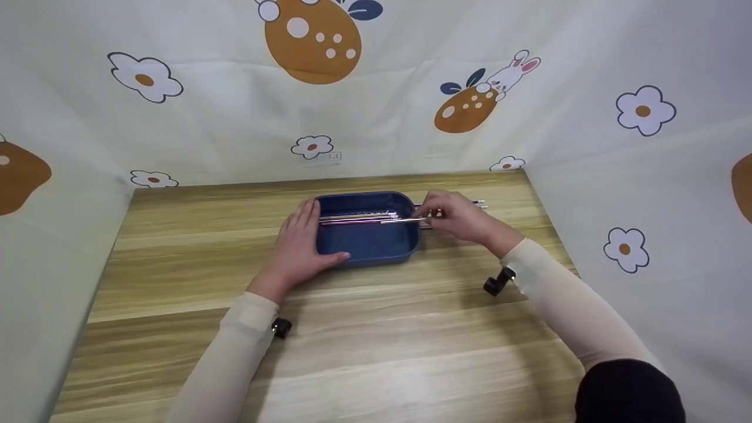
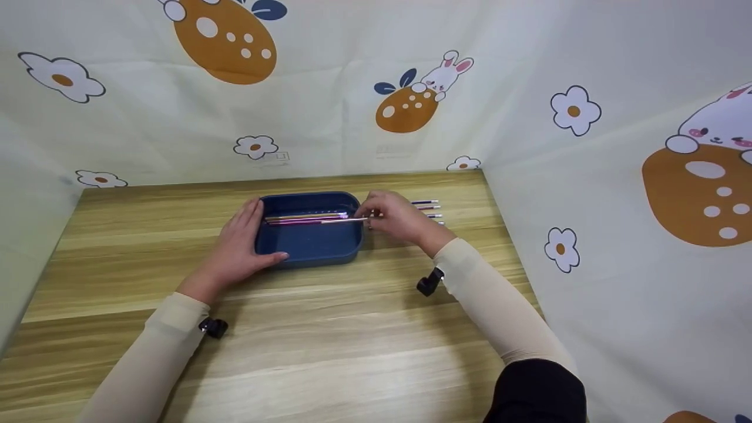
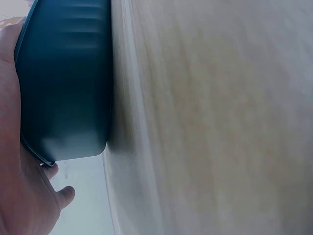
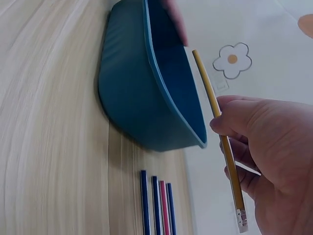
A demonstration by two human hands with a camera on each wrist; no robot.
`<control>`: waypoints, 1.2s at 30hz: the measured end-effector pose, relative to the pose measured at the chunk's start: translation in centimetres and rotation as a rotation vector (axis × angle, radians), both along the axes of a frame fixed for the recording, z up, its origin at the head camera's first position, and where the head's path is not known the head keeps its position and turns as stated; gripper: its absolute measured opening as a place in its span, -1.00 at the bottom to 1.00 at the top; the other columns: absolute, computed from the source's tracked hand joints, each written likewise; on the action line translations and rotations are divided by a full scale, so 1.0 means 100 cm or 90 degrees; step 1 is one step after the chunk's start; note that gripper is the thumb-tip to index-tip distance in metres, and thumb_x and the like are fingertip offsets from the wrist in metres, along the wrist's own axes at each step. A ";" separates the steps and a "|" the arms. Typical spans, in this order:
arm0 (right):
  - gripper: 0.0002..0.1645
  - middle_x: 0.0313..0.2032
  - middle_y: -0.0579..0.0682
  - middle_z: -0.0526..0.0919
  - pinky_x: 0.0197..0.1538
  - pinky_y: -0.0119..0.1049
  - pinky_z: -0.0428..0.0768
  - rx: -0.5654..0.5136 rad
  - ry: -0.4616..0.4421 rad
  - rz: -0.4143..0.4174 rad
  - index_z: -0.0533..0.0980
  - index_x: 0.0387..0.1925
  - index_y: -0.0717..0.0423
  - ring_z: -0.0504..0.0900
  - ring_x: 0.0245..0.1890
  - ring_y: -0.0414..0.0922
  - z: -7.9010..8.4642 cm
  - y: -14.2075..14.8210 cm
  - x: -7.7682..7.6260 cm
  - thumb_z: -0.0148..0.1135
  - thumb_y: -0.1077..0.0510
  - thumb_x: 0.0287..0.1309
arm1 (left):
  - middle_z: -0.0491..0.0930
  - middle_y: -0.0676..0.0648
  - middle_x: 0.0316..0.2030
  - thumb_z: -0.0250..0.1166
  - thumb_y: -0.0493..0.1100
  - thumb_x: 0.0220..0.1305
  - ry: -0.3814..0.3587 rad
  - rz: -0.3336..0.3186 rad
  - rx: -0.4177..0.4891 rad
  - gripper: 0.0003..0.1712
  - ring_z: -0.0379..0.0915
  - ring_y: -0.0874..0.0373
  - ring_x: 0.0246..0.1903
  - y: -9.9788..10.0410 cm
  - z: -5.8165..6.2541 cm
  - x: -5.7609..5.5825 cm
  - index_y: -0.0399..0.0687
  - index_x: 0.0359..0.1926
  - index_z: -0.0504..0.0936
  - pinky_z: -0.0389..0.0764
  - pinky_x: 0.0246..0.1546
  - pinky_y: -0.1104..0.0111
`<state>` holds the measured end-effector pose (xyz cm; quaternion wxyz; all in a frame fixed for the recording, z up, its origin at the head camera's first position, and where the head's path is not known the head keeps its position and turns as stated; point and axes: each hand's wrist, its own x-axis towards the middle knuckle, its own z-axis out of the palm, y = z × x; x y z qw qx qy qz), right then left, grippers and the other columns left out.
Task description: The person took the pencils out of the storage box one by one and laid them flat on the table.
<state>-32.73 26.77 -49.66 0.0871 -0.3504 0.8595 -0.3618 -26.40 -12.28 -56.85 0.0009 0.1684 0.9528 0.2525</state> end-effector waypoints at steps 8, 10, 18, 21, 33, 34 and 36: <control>-0.61 -0.17 0.04 0.77 -0.18 -0.33 0.54 -0.003 0.013 -0.010 0.85 0.02 0.10 0.58 -0.26 -0.12 0.001 0.016 0.000 0.34 0.49 0.34 | -0.21 -0.27 0.79 0.28 0.79 0.14 -0.012 0.006 -0.007 0.67 -0.36 -0.15 0.77 0.000 0.000 -0.001 -0.26 0.79 -0.18 -0.17 0.71 -0.16; -0.62 -0.17 0.06 0.77 -0.17 -0.33 0.54 -0.007 0.012 -0.013 0.85 0.01 0.08 0.58 -0.24 -0.11 0.001 0.020 0.000 0.35 0.49 0.34 | -0.20 -0.28 0.78 0.27 0.79 0.14 -0.010 0.008 -0.009 0.67 -0.36 -0.15 0.77 0.000 -0.001 -0.001 -0.26 0.79 -0.18 -0.15 0.71 -0.17; -0.63 -0.19 0.08 0.76 -0.15 -0.32 0.53 -0.006 0.017 -0.025 0.85 0.02 0.08 0.58 -0.21 -0.11 0.000 0.039 -0.001 0.35 0.46 0.37 | -0.20 -0.28 0.78 0.26 0.80 0.13 -0.006 0.007 -0.008 0.68 -0.37 -0.15 0.77 0.000 -0.001 0.000 -0.26 0.79 -0.19 -0.16 0.71 -0.17; -0.64 -0.18 0.04 0.77 -0.16 -0.33 0.54 0.003 0.024 -0.036 0.85 0.02 0.08 0.58 -0.21 -0.11 0.000 0.046 -0.001 0.37 0.47 0.37 | -0.19 -0.29 0.78 0.26 0.81 0.13 -0.005 0.009 -0.005 0.68 -0.37 -0.15 0.77 0.000 -0.001 0.001 -0.26 0.79 -0.19 -0.15 0.71 -0.17; -0.60 -0.14 0.03 0.80 -0.16 -0.33 0.54 0.036 0.020 -0.066 0.86 0.04 0.06 0.60 -0.20 -0.13 0.003 0.068 -0.001 0.37 0.50 0.36 | -0.19 -0.28 0.78 0.26 0.80 0.14 0.001 0.007 -0.011 0.67 -0.35 -0.18 0.76 0.000 0.000 0.001 -0.28 0.79 -0.18 -0.14 0.71 -0.17; -0.60 -0.13 0.04 0.80 -0.16 -0.33 0.55 0.041 0.019 -0.067 0.86 0.04 0.06 0.60 -0.20 -0.13 0.003 0.069 -0.001 0.38 0.49 0.36 | -0.20 -0.28 0.78 0.27 0.80 0.14 0.000 0.007 -0.009 0.67 -0.35 -0.18 0.77 0.000 0.000 0.001 -0.27 0.79 -0.18 -0.15 0.71 -0.16; -0.61 -0.13 0.05 0.80 -0.15 -0.33 0.56 0.051 0.017 -0.071 0.86 0.03 0.05 0.61 -0.20 -0.12 0.003 0.072 -0.001 0.39 0.48 0.37 | -0.19 -0.28 0.78 0.28 0.79 0.14 -0.001 0.006 -0.007 0.67 -0.36 -0.17 0.77 -0.001 0.000 0.001 -0.28 0.79 -0.17 -0.16 0.72 -0.15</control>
